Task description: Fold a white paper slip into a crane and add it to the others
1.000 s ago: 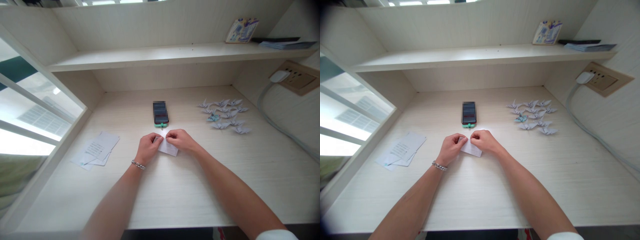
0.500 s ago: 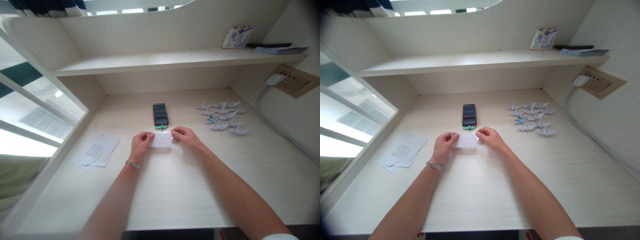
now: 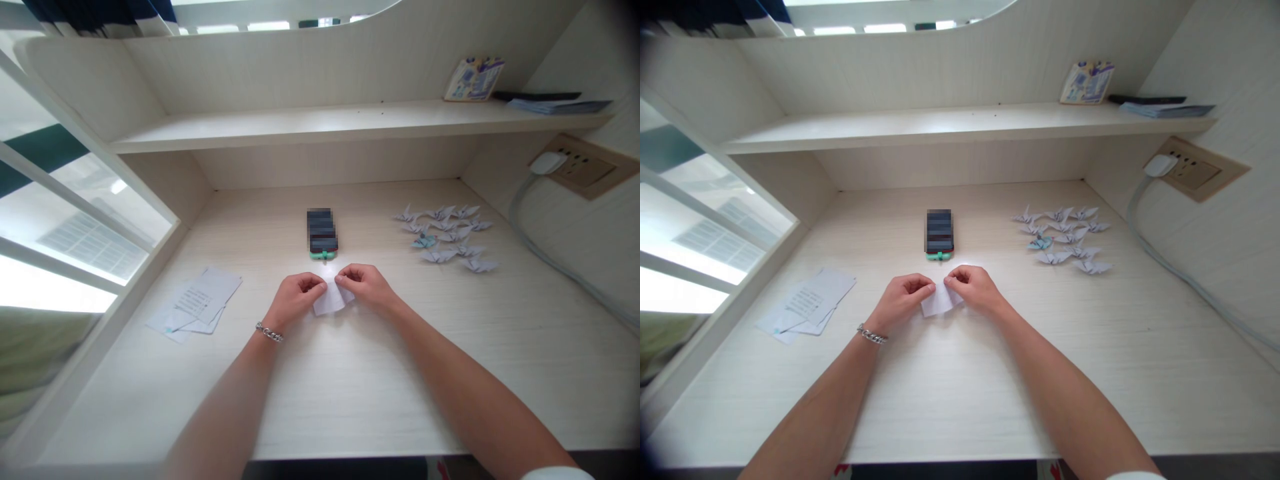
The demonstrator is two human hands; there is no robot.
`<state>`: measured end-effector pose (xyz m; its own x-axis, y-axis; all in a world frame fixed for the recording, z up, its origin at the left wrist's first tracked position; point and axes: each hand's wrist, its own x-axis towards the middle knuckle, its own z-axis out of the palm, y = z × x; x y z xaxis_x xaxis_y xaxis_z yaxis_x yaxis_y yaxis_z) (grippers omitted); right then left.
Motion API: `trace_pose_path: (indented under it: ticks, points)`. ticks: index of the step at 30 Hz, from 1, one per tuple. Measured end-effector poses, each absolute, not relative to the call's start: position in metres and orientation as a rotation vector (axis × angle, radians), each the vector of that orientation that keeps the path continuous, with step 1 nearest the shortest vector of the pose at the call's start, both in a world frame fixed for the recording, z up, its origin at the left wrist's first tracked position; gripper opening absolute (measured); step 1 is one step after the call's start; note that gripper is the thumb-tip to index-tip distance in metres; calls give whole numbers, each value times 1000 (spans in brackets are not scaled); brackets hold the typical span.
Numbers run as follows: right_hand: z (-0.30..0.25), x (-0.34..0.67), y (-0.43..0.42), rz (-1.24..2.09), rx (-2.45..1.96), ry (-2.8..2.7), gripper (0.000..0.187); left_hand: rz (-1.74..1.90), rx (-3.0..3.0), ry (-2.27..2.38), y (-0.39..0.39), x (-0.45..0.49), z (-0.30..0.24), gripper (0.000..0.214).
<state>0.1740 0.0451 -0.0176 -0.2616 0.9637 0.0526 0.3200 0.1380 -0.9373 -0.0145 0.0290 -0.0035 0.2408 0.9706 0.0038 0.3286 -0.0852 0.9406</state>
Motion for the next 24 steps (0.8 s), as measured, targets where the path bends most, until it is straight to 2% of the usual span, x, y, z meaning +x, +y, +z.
trace_pose_path:
  ticks: [11, 24]
  points:
    - [-16, 174, 41, 1233, -1196, -1650, 23, 827, 1655, 1262, 26, -10, -3, 22]
    - [-23, 191, 56, 1278, -1245, -1199, 28, 802, 1611, 1295, 36, -35, -6, 13]
